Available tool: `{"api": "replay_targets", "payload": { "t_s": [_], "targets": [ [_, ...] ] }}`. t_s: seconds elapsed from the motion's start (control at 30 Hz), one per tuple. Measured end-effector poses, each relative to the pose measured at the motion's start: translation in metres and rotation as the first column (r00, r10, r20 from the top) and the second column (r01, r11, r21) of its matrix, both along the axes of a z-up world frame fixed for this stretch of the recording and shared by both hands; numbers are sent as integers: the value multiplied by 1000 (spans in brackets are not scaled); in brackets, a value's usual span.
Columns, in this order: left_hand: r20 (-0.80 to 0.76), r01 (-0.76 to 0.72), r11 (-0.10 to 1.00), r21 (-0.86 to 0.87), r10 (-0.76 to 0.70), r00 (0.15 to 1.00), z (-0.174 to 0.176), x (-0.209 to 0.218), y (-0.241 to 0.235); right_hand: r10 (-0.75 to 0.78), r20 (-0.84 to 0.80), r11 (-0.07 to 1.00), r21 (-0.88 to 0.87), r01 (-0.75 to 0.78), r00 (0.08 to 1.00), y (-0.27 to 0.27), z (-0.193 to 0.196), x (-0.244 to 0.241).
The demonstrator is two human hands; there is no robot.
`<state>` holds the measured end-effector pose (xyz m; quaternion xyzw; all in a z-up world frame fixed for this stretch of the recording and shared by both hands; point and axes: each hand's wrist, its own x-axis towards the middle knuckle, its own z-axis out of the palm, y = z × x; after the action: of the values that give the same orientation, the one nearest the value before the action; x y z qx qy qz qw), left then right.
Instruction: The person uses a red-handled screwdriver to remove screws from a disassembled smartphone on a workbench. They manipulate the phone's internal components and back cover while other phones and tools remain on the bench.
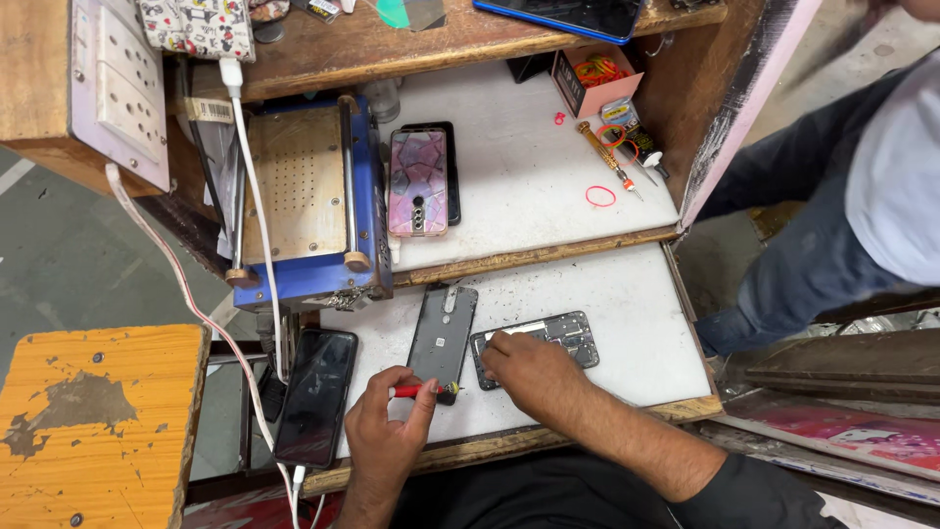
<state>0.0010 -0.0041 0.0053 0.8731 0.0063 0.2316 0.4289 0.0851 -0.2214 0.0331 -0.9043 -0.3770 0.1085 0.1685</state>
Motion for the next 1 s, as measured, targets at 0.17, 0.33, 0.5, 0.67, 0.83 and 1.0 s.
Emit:
{"api": "replay_targets", "payload": {
  "t_s": [0.17,0.33,0.5,0.67,0.83,1.0],
  "targets": [
    [-26,-58,998,-29,58,998,2,-5,7,-12,122,999,39,8,992,0,-4,-5],
    [-36,-82,996,-42,80,996,-3,-5,16,-145,-20,963,227,145,989,25,-8,-3],
    [69,12,996,-92,-6,998,-5,0,6,-209,-44,841,501,203,977,27,-14,5],
    [61,127,983,-133,-120,991,-9,11,-16,-433,-399,595,548,589,808,-5,-24,-6],
    [28,163,986,-42,-162,986,-8,26,-31,-485,-335,558,592,581,808,-27,-36,-44],
    [4,166,986,4,-166,986,-9,27,-36,-414,-272,562,674,479,869,-36,-48,-49]
  ]
}}
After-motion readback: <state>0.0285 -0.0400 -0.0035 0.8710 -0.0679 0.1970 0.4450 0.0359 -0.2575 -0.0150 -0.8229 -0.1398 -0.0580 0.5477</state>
